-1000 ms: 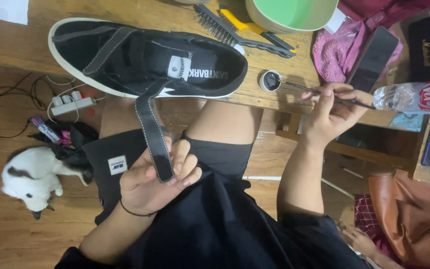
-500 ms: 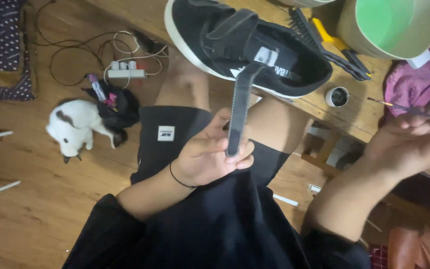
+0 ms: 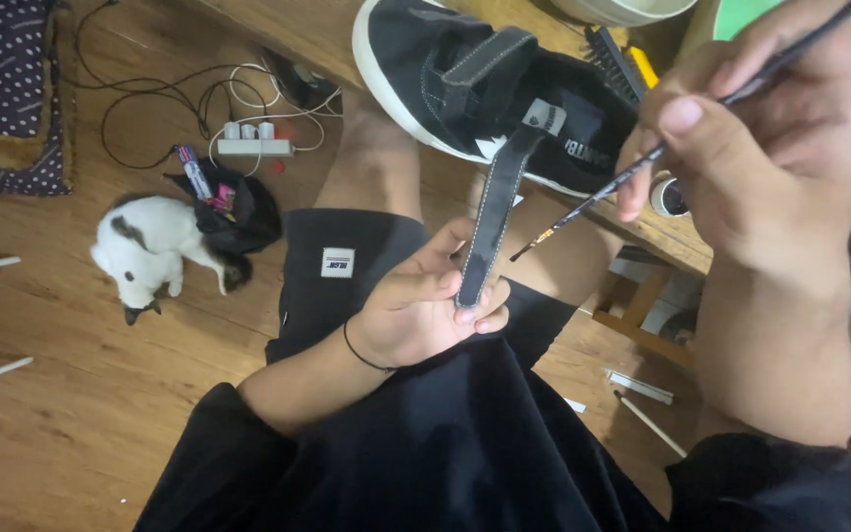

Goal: The person paints the velcro strap of a black shoe using a small brush and black paint. They repeatedly dip the brush into a small container of paint and apply it to the strap while holding the shoe in their lap.

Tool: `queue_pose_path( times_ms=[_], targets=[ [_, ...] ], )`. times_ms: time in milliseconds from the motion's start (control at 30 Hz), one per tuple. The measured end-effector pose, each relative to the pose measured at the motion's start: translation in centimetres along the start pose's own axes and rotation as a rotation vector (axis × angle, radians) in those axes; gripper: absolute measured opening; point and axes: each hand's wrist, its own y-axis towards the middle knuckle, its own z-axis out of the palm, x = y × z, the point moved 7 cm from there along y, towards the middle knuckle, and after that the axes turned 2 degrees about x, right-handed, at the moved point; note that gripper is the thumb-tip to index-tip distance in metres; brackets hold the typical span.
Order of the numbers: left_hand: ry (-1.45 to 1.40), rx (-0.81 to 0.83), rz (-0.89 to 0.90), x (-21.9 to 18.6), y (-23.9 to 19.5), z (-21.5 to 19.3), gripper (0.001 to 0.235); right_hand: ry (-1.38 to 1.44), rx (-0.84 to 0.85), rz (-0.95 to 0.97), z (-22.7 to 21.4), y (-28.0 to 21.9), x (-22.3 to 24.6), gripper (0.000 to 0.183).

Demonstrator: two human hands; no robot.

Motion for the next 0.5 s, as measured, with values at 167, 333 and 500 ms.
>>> queue_pose_path(
  times_ms=[167,333,500],
  targets=[
    [-0.036,-0.005,-0.008,0.1,-0.1,-0.3,0.038,0.009,0.070,0.026,1.3,0.8,0.2,0.024],
    [-0.033,-0.013,-0.013,0.1,0.2,-0.1,0.034,0.085,-0.045,0.167,2.7,0.7,0.0,0.028],
    [-0.036,-0.022,-0.014,0.2,0.0,-0.4,0.037,-0.032,0.025,0.011,1.3,1.0,-0.6,0.025]
  ],
)
